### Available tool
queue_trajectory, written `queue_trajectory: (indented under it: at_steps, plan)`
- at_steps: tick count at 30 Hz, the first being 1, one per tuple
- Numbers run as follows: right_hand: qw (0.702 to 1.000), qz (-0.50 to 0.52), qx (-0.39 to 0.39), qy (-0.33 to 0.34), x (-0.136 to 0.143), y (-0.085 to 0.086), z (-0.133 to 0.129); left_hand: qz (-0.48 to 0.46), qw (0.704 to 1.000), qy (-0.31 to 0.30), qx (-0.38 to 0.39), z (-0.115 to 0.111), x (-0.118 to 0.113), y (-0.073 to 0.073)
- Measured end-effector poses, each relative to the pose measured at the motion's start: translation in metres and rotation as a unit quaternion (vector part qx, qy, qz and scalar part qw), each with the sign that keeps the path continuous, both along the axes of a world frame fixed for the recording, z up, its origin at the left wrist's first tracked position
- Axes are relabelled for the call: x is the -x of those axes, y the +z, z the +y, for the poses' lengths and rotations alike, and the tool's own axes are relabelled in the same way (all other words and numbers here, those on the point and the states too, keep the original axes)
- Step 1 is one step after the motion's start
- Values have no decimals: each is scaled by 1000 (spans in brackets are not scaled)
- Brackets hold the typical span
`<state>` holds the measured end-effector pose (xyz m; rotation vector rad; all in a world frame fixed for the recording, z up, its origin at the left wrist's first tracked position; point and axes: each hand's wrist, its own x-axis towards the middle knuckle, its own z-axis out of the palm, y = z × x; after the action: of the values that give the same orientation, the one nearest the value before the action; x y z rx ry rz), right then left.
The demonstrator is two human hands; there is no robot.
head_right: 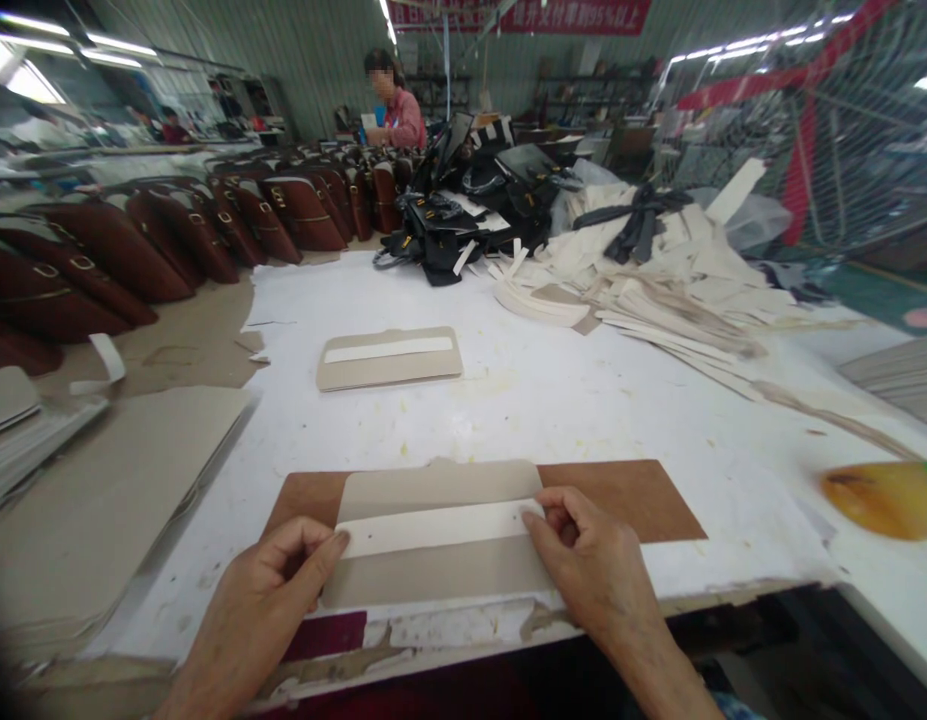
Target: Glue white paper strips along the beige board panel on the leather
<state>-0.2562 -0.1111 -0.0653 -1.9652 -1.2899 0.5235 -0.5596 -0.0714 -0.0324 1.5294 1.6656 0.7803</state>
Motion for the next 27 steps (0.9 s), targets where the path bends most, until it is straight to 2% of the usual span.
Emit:
queue_trajectory:
  at_steps: [6, 13, 17, 23, 27]
  plan:
    - [1000, -10, 8, -10, -4, -4, 5, 10, 1000, 2, 4, 1, 0, 0]
    - [1000, -18, 5, 7, -10, -11, 5, 31, 999, -11, 4, 4, 4, -8]
    - [1000, -20, 9, 18, -13, -16, 2, 34, 999, 9, -4, 2, 2, -6]
    - [999, -32, 11, 17, -9, -12, 1, 37, 999, 9, -8, 1, -3, 2]
    - [998, -47, 23, 19, -8, -9, 2, 27, 999, 8, -16, 1, -3, -1]
